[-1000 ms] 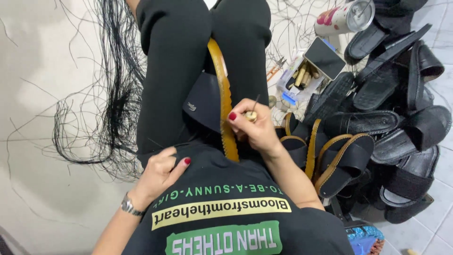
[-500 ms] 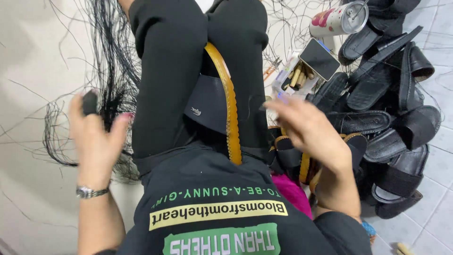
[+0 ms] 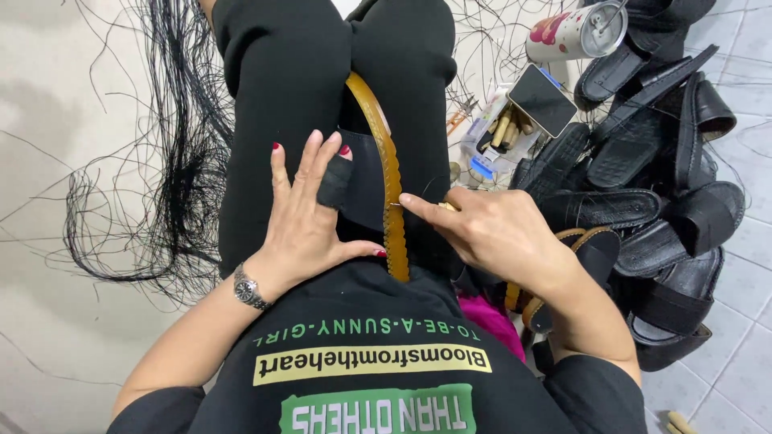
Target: Hand-sewing a strap onto a sandal sole using a needle and thread while sitting on the floor.
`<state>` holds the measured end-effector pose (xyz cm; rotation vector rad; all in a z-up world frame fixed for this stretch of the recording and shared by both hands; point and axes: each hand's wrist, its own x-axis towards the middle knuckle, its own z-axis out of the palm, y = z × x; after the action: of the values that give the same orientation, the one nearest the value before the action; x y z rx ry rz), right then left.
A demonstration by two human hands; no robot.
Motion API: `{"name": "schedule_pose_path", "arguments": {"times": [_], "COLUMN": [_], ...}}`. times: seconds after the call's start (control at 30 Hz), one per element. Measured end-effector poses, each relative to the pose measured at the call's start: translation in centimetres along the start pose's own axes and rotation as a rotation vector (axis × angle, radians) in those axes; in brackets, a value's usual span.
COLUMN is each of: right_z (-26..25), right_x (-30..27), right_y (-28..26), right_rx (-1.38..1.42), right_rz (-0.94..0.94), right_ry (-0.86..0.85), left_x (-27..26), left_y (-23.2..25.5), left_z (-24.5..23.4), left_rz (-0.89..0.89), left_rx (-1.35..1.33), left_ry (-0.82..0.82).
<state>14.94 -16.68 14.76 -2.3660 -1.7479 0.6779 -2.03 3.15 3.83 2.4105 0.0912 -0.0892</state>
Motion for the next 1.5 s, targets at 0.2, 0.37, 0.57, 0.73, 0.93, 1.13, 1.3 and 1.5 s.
{"name": "schedule_pose_path", "arguments": {"times": [0.2, 0.37, 0.57, 0.73, 0.93, 1.13, 1.3, 1.5], "right_z": [-0.9, -0.9, 0.4, 1.1, 0.6, 0.7, 3.3, 7.3], "right_x": [0.5, 0.8, 1.3, 1.3, 1.6, 1.6, 1.9, -0.3], "right_y": [0.2, -0.7, -2.2, -1.9, -2.6, -2.7, -1.6, 1.6], "right_rx": [-0.061, -0.169, -0.186, -0.096, 0.057, 0.158, 0.182, 0.067], "right_rz": [0.003, 0.03, 0.16, 0.134, 0.182, 0.18, 0.108, 0.012], "right_ry": [-0.041, -0.097, -0.312, -0.298, -0.261, -0.189, -0.068, 0.34], "left_x": [0.2, 0.9, 1.7, 2.0, 2.0, 2.1, 2.2, -0.8], "left_y": [0.0, 0.4, 0.0, -0.4, -0.8, -1.2, -2.2, 0.5], "left_z": [0.6, 0.7, 2.7, 3.3, 3.3, 3.2, 3.6, 3.9], "left_rz": [0.025, 0.04, 0.191, 0.219, 0.253, 0.236, 0.242, -0.291], "left_rx": [-0.025, -0.035, -0.095, -0.08, -0.082, -0.123, -0.142, -0.457], "left_ry": [0.069, 0.092, 0.279, 0.342, 0.359, 0.363, 0.351, 0.215]}}
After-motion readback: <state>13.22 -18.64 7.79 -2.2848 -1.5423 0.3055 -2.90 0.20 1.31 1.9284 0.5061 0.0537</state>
